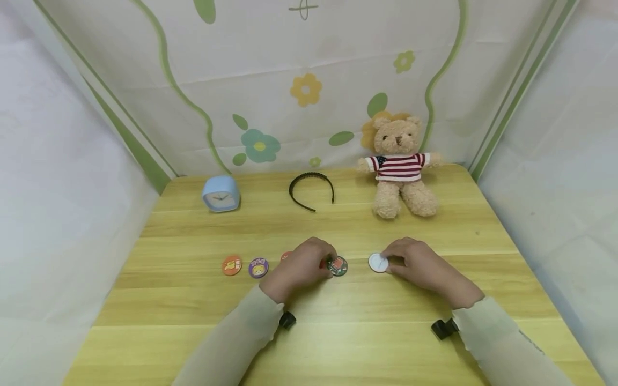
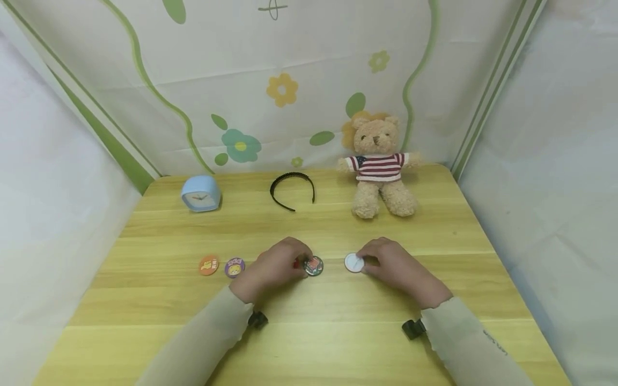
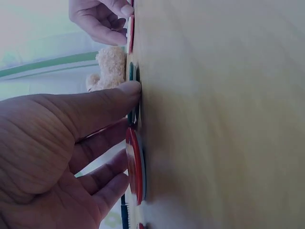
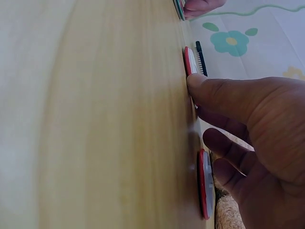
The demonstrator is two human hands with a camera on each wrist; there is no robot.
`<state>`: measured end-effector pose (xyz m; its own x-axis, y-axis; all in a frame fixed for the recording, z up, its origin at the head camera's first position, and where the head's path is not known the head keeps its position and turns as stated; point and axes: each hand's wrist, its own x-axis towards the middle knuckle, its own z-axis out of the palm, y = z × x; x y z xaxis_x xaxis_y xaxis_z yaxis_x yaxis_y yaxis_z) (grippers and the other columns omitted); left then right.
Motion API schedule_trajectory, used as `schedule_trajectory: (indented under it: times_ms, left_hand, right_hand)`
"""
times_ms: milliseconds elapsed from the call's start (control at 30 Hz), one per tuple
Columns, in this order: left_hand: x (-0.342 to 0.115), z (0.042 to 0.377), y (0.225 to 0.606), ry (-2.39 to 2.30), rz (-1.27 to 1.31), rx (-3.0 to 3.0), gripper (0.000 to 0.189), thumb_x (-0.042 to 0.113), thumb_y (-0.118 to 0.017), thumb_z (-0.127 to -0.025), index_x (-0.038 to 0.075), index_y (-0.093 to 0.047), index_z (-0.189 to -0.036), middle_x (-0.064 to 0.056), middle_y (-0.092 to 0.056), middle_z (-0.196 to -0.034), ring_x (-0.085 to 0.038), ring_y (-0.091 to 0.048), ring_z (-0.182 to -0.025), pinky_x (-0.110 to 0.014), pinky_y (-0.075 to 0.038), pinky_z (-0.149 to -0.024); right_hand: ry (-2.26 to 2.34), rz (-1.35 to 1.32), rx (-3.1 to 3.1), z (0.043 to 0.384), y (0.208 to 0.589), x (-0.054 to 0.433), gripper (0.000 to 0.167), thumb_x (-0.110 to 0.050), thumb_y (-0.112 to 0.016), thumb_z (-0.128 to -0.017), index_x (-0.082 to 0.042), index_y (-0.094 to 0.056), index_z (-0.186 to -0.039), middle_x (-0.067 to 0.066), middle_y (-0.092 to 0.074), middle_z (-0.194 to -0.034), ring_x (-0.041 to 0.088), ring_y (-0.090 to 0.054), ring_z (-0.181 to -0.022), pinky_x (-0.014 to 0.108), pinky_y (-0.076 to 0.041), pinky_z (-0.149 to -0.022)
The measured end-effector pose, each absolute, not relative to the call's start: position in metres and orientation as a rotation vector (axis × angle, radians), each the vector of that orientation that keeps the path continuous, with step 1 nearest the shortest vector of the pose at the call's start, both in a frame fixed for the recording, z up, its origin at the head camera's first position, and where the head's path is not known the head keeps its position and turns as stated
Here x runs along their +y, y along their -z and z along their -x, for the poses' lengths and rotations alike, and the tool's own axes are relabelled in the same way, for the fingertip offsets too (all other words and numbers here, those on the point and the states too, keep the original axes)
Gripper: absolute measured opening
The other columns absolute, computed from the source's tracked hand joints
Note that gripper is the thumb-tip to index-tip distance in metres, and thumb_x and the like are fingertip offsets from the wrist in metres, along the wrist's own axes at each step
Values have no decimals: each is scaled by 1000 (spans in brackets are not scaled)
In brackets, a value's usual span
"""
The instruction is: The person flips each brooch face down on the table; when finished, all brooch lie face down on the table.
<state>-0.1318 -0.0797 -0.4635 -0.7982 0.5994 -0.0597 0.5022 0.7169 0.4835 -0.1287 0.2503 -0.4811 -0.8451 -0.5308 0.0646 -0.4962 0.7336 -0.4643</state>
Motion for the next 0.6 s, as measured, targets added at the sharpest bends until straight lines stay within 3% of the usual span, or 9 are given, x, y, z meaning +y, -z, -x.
schedule_trajectory:
  times_ms: [333,600]
  left_hand:
    - [-63,138,472,-648,-947,2705,21,20,-87,-96,16,-80,-115,4,-77,-117,-19,-65,-124,-36,-51,-116]
    - [-55,140,473,-688,-931,2695,24,19,-87,-96,16,-78,-118,4,-76,-122,-18,-65,-123,-35,-52,-114]
  right_hand:
    - [877,737,2815,126,480,248,29,-21,-87,-96,-19,-80,-124,-4,-77,-122,22,-71,-116,52,-59,-102]
    - [947,780,2742,130,482,219,33,-23,-89,-93,-19,-78,-124,-5,-75,-123,12,-68,-105,37,-59,-91]
